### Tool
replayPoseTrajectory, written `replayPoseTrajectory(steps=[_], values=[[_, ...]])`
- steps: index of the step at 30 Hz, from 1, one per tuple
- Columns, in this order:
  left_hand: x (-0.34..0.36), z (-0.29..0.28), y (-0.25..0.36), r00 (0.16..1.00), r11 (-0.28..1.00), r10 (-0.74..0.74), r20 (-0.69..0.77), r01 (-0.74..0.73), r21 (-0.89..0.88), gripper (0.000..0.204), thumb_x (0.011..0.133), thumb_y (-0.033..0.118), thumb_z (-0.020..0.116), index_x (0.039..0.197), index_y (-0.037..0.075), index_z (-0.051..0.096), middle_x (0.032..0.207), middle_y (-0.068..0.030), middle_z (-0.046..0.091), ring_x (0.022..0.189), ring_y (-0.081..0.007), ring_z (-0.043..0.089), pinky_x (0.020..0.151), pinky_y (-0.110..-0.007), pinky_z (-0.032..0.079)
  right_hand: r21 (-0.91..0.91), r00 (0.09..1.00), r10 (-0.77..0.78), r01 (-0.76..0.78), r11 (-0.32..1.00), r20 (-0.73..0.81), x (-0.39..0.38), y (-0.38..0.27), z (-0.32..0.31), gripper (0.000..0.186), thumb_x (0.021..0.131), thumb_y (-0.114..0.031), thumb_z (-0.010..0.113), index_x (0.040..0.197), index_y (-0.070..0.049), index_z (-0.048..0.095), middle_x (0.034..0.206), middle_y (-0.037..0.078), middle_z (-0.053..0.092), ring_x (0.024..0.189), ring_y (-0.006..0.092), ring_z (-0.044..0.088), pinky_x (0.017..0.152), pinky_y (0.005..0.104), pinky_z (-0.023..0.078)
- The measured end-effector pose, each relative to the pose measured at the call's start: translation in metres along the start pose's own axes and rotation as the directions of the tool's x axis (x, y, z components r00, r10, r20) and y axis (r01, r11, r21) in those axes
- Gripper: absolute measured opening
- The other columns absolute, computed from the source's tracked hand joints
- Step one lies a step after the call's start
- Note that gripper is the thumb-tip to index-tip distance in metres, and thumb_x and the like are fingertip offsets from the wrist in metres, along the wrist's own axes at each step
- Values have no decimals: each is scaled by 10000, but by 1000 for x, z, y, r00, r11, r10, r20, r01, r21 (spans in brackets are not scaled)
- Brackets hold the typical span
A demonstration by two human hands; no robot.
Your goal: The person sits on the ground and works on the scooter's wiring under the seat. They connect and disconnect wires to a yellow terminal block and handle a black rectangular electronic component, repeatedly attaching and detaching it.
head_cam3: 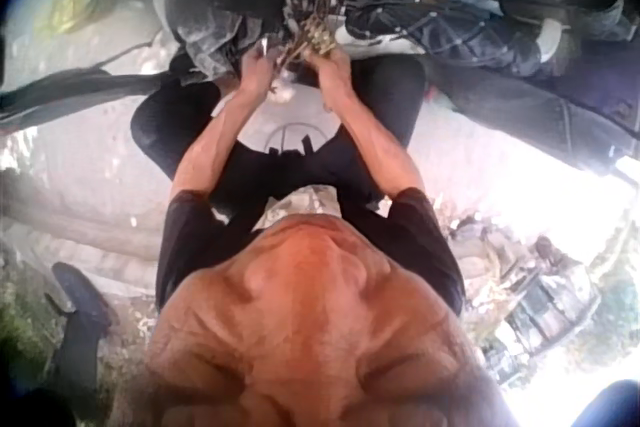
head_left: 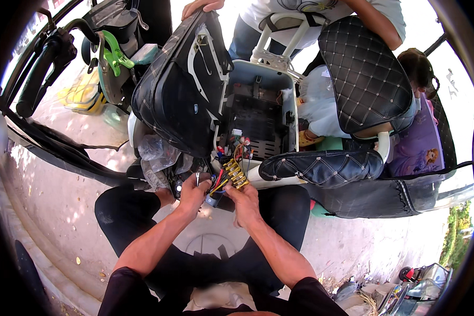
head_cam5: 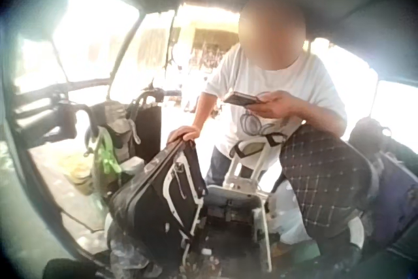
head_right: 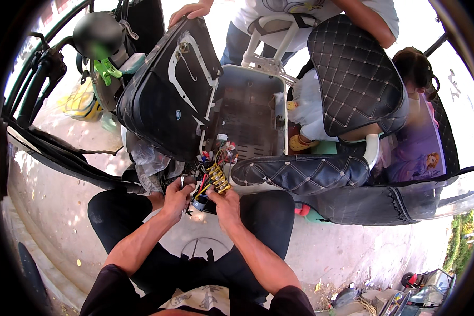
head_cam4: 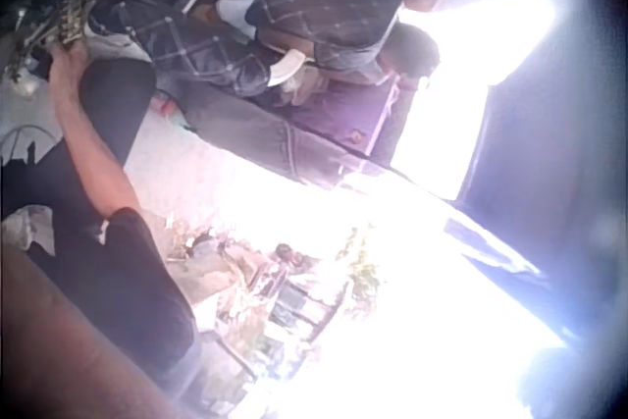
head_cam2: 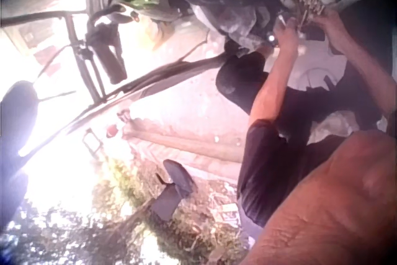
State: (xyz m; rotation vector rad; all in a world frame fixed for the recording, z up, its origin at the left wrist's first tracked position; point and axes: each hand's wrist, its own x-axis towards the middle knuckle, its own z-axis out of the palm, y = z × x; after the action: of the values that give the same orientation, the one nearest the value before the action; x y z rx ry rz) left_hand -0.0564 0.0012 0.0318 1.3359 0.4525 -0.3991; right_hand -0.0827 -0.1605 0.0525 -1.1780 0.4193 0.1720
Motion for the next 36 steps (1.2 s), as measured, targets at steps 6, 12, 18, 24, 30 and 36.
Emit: replayPoseTrajectory(steps=[6,12,18,24,30,36], values=[[6,7,3,1000,1000,18,-20,-18,-10,180,947,76,620,1117,17,638,700,47,512,506,-44,408,439,-229,280,31,1000,22,-23,999,22,1,11,-8,201,915,-24,662,1112,-3,632,1004,26,673,900,100,617,852,276,490],[31,14,3,998,995,69,-13,-68,78,119,939,63,628,1055,43,642,685,43,526,476,-56,395,426,-242,282,61,998,45,-48,997,41,-2,-5,-3,168,876,7,687,1035,-17,636,989,20,661,905,97,604,854,269,481],[47,8,-9,990,992,50,131,-64,105,181,937,80,698,1084,-12,645,901,-38,689,724,-78,602,610,-241,469,45,998,68,-68,997,12,-8,-16,3,136,880,-16,682,1009,-6,638,936,23,654,861,101,603,821,259,482],[59,12,-13,977,932,72,198,-137,336,300,912,134,744,1120,-61,649,996,-112,731,868,-132,663,793,-308,538,36,998,32,-34,999,47,-3,5,-12,207,899,-1,655,1102,6,614,1011,37,658,904,122,624,869,281,501],[48,18,3,988,849,4,157,-87,521,391,898,235,758,1104,-86,671,947,-128,731,855,-116,636,774,-325,530,41,994,45,-50,998,101,0,9,-20,259,915,21,627,1173,10,606,1060,59,658,982,143,635,952,328,505],[43,10,-9,984,925,16,177,-82,372,284,984,181,660,1110,-73,675,930,-90,708,797,-99,621,715,-292,517,74,991,56,-65,995,123,-1,7,-24,231,911,28,618,1141,13,616,1052,67,656,973,160,643,961,340,512]])
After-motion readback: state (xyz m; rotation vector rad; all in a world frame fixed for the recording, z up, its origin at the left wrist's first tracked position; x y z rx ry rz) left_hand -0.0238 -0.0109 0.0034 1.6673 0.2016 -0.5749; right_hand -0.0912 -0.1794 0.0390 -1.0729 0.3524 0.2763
